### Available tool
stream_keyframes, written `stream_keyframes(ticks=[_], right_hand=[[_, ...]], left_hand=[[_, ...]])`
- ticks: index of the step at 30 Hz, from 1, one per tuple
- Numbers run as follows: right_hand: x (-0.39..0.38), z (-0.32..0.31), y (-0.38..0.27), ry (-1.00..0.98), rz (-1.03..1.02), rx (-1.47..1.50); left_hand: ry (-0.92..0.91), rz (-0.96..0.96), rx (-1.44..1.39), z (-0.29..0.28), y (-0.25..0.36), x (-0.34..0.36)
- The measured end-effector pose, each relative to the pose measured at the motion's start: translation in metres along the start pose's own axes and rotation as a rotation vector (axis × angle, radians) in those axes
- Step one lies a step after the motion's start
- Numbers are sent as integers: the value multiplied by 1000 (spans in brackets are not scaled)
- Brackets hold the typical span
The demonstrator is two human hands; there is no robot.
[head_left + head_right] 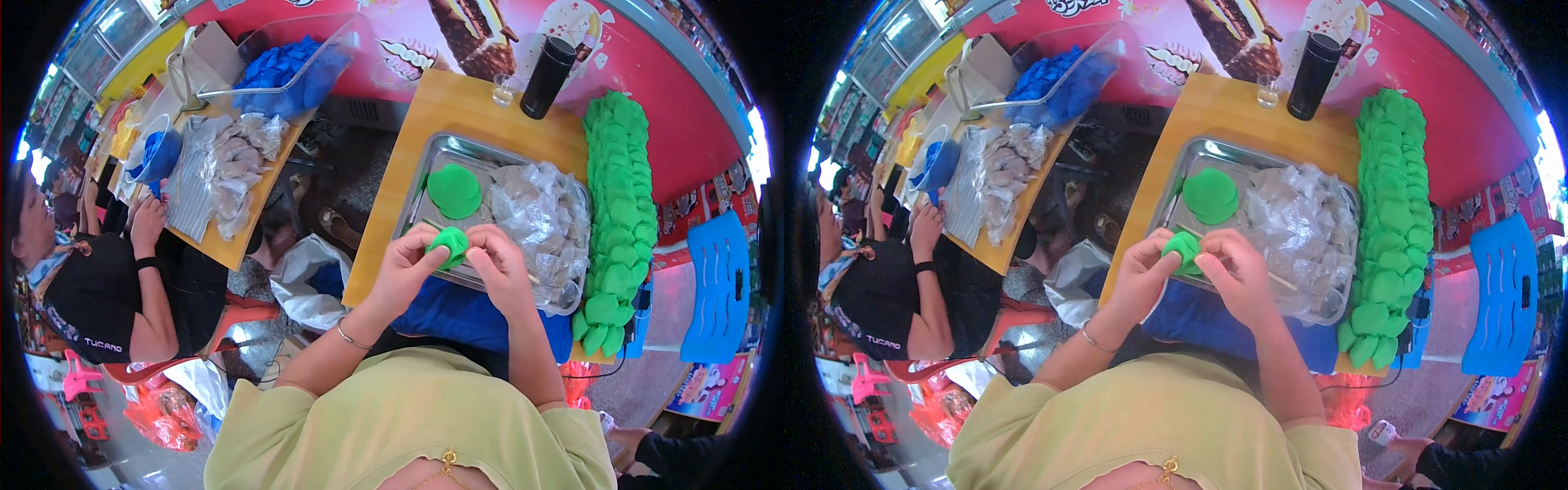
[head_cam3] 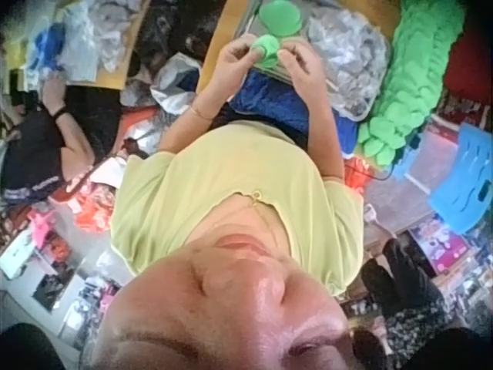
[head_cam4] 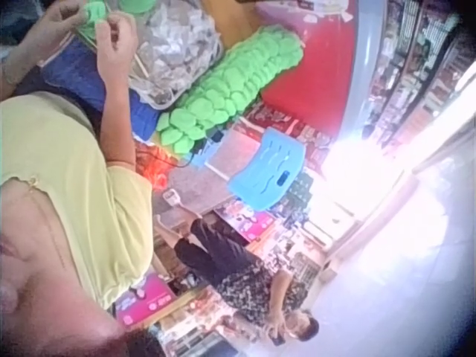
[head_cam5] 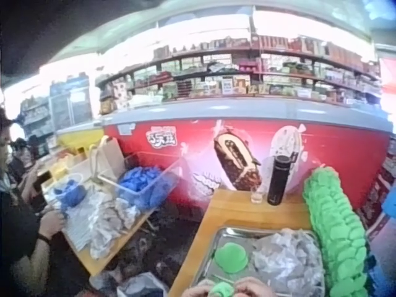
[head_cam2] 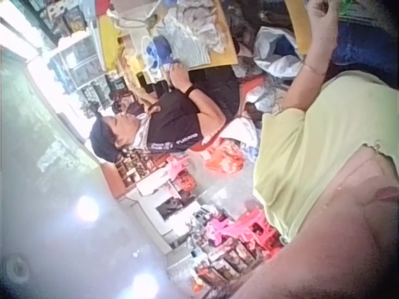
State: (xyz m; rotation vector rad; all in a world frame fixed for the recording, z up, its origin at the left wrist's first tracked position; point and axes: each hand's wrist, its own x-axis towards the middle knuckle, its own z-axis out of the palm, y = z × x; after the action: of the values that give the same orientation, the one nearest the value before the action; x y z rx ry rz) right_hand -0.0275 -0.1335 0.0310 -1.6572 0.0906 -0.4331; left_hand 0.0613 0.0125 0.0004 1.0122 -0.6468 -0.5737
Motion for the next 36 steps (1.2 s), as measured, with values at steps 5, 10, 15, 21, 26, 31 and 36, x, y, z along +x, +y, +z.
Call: stream_keyframes(ticks=[5,10,15,21,26,31,36], right_hand=[[-2,-3,2,93,39,65],[-3,-6,-4,9,-302,-529],[-6,-3,-7,-96,-230,-244],[-13,-22,2,-219,-118,-175],[-16,-19,6,-289,-156,-123],[-21,-13,20,-61,-193,-71],[-27,-6,18,37,-132,-112]], left_hand=[[42,-168,-169,8,6,0],[4,-401,-756,0,-6,-2],[137,-531,-769,-2,8,-13],[-116,-372,-613,-1,-5,-13],[49,-451,-735,11,6,-19],[101,-447,-449,13,9,-18],[21,-359,-54,16,8,-11]])
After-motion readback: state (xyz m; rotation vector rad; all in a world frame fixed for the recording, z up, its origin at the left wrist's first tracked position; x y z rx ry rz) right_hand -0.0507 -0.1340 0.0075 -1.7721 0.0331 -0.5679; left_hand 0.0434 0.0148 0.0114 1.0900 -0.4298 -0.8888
